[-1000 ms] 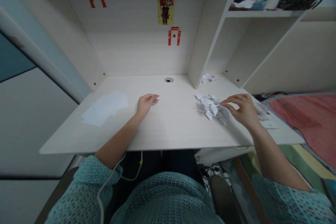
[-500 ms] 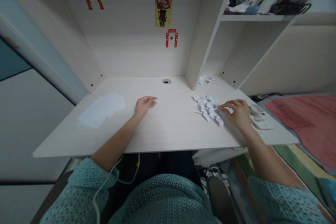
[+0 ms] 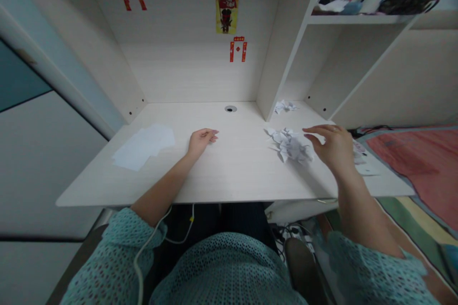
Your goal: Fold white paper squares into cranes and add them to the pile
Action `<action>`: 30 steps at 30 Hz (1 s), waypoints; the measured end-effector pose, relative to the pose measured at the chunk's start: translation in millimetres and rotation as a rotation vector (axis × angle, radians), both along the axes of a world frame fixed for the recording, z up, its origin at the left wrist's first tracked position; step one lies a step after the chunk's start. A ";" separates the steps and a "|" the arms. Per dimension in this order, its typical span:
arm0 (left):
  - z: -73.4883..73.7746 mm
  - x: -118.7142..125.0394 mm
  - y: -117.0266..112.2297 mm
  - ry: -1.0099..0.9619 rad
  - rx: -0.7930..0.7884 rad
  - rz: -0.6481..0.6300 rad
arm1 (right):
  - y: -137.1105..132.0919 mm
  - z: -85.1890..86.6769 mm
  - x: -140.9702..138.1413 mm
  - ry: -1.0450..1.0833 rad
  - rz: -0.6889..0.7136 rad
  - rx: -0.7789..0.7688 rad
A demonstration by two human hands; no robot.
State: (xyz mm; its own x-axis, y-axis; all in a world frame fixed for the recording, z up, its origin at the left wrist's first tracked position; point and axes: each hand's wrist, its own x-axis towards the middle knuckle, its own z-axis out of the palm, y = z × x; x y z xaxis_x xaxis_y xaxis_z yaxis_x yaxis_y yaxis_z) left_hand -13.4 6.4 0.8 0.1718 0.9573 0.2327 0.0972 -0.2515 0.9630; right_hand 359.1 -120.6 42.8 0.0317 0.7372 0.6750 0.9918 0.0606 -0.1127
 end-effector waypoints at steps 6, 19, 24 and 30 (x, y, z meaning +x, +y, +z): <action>-3.3 -0.8 3.3 0.002 0.007 -0.018 | 26.2 42.6 -61.7 0.052 0.134 0.079; 1.4 -7.8 -5.3 0.498 0.186 0.204 | 95.2 -48.6 -223.2 0.098 0.436 -0.319; 13.3 -11.7 -7.4 0.835 0.393 0.166 | 95.1 -62.7 -216.3 0.113 0.498 -0.336; 47.8 -68.2 9.9 1.119 0.204 0.401 | 100.0 -65.0 -215.8 0.130 0.520 -0.328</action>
